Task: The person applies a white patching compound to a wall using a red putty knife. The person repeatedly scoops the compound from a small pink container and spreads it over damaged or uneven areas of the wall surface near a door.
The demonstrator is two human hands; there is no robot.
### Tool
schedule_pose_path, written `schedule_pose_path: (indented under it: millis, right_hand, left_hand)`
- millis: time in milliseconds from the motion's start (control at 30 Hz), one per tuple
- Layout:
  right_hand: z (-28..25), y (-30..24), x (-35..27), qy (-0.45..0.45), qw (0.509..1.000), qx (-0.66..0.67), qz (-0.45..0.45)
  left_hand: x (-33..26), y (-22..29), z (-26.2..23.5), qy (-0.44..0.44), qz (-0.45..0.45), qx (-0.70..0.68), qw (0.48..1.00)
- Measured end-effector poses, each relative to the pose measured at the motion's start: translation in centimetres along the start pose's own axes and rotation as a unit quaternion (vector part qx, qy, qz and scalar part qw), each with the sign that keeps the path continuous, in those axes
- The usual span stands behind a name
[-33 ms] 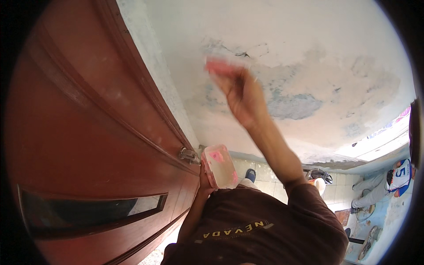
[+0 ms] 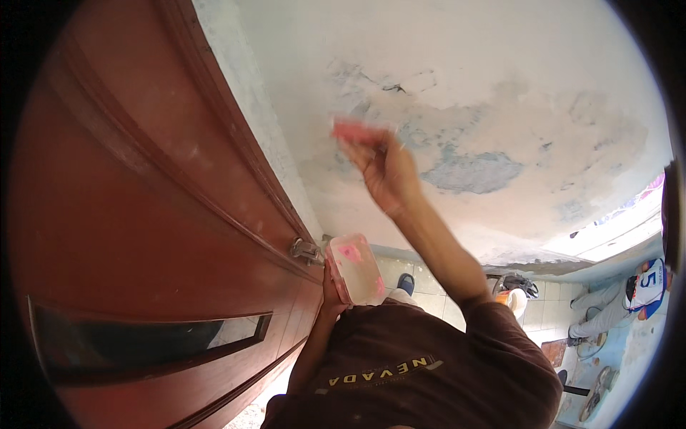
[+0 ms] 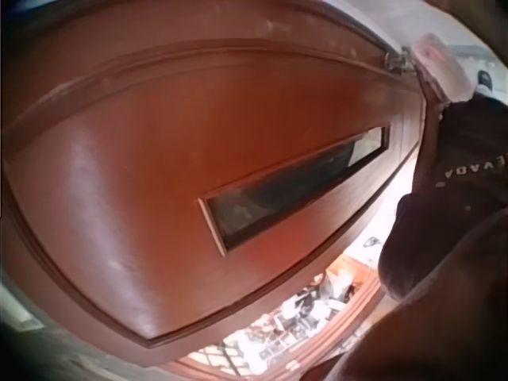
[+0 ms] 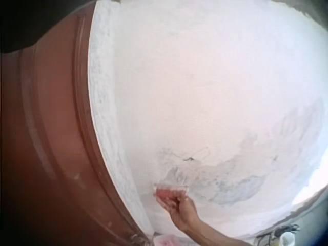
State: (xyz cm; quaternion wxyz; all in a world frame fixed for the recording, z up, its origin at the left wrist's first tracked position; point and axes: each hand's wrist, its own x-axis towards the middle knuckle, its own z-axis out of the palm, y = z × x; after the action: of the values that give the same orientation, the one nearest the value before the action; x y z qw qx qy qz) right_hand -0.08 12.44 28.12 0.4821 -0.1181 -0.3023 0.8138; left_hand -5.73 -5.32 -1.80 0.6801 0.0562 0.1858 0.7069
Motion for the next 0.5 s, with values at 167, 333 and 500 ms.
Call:
schedule_pose_path:
  millis: [167, 333, 500]
  right_hand:
    - [-17.7, 13.5, 3.3, 0.177, 0.966, 0.013, 0.188]
    - [-27.0, 10.6, 10.7, 0.144, 0.968, -0.204, -0.021]
    - [-3.9, -3.0, 11.3, -0.012, 0.985, 0.166, 0.049]
  left_hand:
    - [-1.4, 1.1, 0.0, 0.004, 0.004, -0.028, 1.000]
    - [0.8, -0.9, -1.8, 0.025, -0.032, -0.001, 0.999]
    - [-1.3, -0.3, -3.4, 0.019, -0.020, -0.021, 0.999]
